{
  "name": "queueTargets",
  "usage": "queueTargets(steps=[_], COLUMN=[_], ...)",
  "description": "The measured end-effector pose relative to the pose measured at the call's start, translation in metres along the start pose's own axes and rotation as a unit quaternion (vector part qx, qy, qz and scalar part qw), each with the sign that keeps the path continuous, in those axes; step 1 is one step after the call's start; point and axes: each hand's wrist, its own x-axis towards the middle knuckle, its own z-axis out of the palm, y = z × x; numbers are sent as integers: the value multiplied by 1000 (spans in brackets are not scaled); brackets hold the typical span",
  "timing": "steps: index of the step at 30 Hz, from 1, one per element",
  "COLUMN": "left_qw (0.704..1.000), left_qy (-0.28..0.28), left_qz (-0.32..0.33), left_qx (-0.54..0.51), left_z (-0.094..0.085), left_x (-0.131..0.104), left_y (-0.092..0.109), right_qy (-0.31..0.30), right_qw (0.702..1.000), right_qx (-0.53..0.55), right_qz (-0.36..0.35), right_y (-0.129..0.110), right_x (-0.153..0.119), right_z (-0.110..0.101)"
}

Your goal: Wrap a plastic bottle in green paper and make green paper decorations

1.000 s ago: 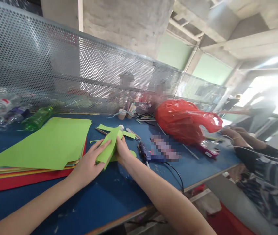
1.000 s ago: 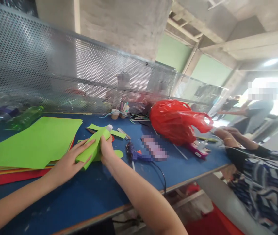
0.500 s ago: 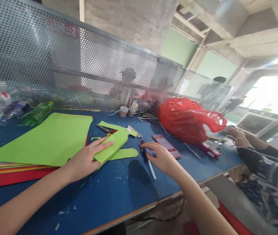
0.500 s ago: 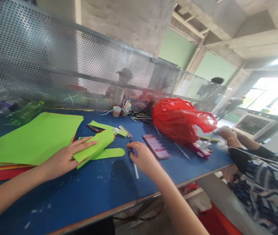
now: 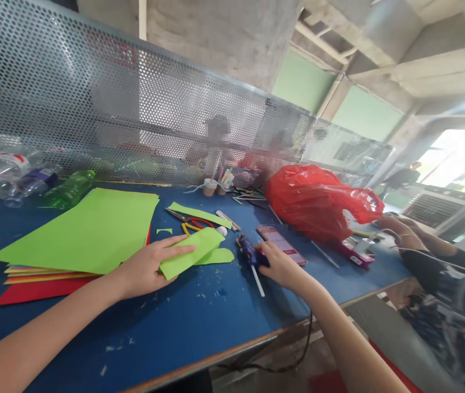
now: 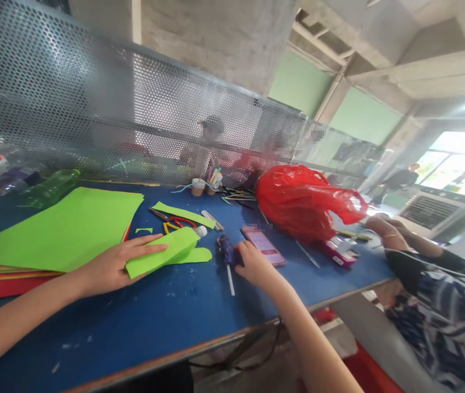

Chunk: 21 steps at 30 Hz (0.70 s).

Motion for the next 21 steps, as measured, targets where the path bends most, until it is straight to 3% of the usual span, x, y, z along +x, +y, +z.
queueTargets(steps=[4, 7, 9, 11, 14, 21], left_qw=[1000, 999, 999, 998, 997, 997], left_qy=[14, 22, 30, 41, 52, 62], left_qz=[-4, -2, 1, 4, 1, -5], left_qx=[-13, -23, -39, -53, -58, -45], left_z=[1, 2, 3, 3, 5, 5], left_x=[0, 0, 0, 0, 0, 0], left_y=[-5, -8, -10, -11, -12, -7], right_qy=[94, 173, 161, 101, 92, 102], right_qw=[994, 966, 947, 941, 945, 950], right_qx=[61, 189, 270, 316, 310, 293], right_qz=[5, 28, 59, 68, 40, -22], right_y=[-10, -38, -63, -87, -114, -140], right_x=[-15, -36, -51, -62, -70, -53], right_z=[0, 1, 3, 5, 7, 12])
